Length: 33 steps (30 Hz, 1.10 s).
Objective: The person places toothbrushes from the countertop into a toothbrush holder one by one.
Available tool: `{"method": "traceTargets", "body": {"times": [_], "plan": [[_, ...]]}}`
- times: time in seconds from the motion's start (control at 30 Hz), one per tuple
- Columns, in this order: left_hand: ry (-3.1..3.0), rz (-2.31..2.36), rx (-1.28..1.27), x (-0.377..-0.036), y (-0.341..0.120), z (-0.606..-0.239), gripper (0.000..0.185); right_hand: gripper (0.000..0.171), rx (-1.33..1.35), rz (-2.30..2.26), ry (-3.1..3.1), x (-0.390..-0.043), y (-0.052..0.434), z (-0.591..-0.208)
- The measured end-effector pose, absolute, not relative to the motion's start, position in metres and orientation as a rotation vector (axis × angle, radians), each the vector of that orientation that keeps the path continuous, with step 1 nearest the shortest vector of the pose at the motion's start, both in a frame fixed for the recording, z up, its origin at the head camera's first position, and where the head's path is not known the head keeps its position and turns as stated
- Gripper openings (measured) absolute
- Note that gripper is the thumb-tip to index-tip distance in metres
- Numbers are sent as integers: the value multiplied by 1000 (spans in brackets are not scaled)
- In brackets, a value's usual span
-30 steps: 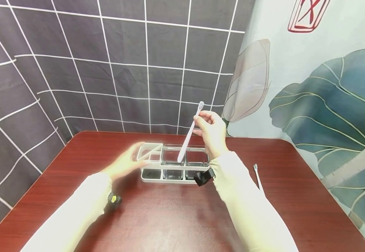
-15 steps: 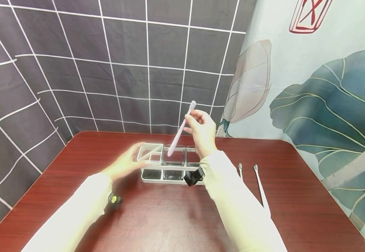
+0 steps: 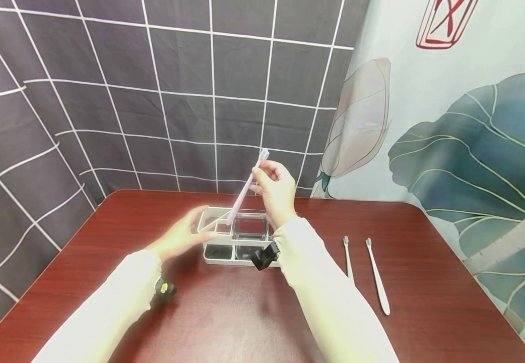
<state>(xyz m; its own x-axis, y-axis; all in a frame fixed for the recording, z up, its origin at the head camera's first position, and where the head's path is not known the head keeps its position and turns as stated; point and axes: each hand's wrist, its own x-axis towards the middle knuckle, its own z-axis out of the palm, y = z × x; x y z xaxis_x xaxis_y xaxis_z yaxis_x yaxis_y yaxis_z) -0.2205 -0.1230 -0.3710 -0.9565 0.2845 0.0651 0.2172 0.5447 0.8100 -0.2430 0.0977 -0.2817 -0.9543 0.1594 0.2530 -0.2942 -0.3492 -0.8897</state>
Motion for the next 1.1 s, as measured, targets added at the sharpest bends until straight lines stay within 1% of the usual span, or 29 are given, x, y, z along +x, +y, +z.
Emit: {"method": "traceTargets", "body": {"times": [0.33, 0.63, 1.1], "plan": [[2683, 1411, 421, -221, -124, -372, 82, 14, 220, 2325, -1736, -240, 75, -291], [2690, 1399, 432, -224, -124, -374, 84, 14, 268, 2215, -1931, -235, 66, -305], [2692, 1398, 413, -222, -123, -371, 83, 11, 456, 1900, -2163, -230, 62, -326]]}}
